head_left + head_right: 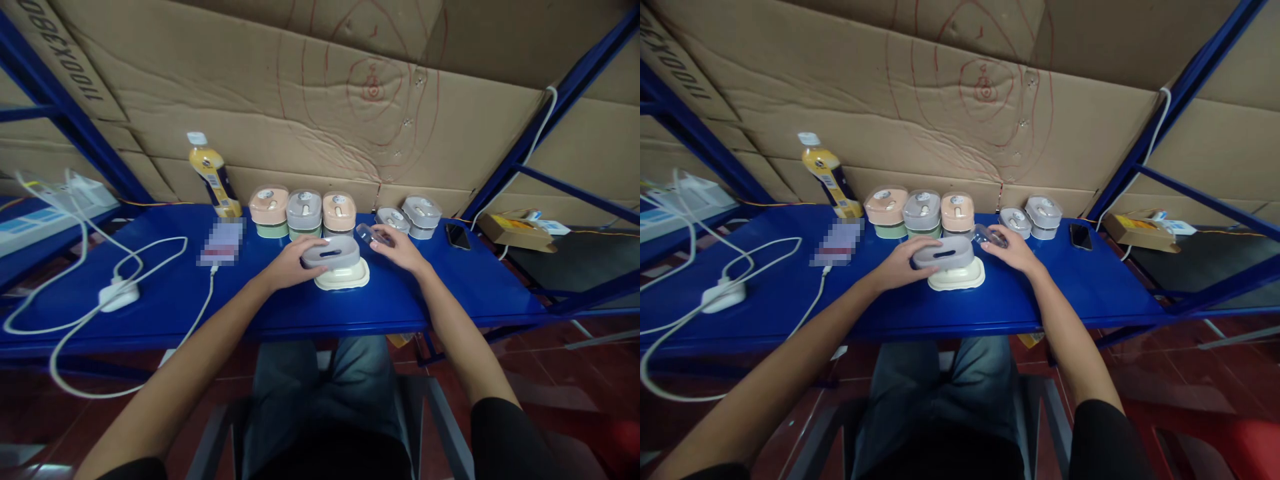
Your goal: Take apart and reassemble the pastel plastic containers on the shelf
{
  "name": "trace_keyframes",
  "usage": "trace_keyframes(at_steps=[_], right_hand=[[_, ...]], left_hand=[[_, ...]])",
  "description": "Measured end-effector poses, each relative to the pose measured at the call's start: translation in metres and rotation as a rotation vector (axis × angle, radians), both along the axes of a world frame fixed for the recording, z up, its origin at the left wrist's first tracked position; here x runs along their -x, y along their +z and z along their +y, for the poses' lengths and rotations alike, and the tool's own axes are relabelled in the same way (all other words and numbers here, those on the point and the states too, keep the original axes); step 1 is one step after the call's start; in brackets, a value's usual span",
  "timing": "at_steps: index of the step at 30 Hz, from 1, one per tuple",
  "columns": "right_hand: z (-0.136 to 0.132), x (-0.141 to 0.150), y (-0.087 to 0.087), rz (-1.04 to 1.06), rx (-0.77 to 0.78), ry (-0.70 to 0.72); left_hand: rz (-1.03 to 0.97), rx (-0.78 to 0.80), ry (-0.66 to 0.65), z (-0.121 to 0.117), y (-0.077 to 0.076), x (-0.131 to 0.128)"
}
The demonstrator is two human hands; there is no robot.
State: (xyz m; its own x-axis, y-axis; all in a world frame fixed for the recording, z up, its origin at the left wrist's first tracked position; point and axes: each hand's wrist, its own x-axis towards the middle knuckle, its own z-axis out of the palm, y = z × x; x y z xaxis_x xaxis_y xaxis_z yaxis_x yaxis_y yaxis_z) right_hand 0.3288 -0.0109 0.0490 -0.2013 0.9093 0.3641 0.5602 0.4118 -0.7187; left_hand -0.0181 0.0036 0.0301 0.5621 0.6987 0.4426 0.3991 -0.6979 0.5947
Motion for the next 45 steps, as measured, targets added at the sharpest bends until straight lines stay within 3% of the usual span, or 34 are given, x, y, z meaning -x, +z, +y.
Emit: trace_keyframes(at_steps=[6,12,20,25,27,31,33,41,45], right_hand=[[-0.018,0.038,0.001,-0.173,-0.194,0.249],[-0.028,0.070,0.004,-0.392,-0.166,0.240],[-0.030,0.075,0.007,-0.484,-0.156,0.242],[-0.050,0.051,0.000,-0.451,-0.164,0.287],[-0.065,0.036,-0.001,-0.488,-0.140,0.224],[-0.087,0.014,0.000,-0.698,-0.033,-0.155],[-0.086,0.011,0.001,-0.774,0.001,-0.264],[-0.029,0.021,0.006,-0.756,0.055,-0.420],[-0.014,0.032,0.014,-0.651,-0.132,-0.450]], left_hand=[[0.011,0.135,-0.051,-0.014,-0.009,-0.022],[0.028,0.177,-0.060,-0.010,-0.021,-0.023],[0.062,0.127,-0.101,-0.013,-0.019,-0.026],[0.060,0.128,-0.077,-0.007,-0.023,-0.023],[0.042,0.122,-0.040,-0.004,-0.026,-0.023],[0.048,0.116,0.039,-0.002,-0.028,-0.025],[0.060,0.111,0.050,-0.003,-0.026,-0.026],[0.071,0.100,0.064,-0.004,-0.024,-0.025],[0.069,0.103,0.052,-0.004,-0.022,-0.025]])
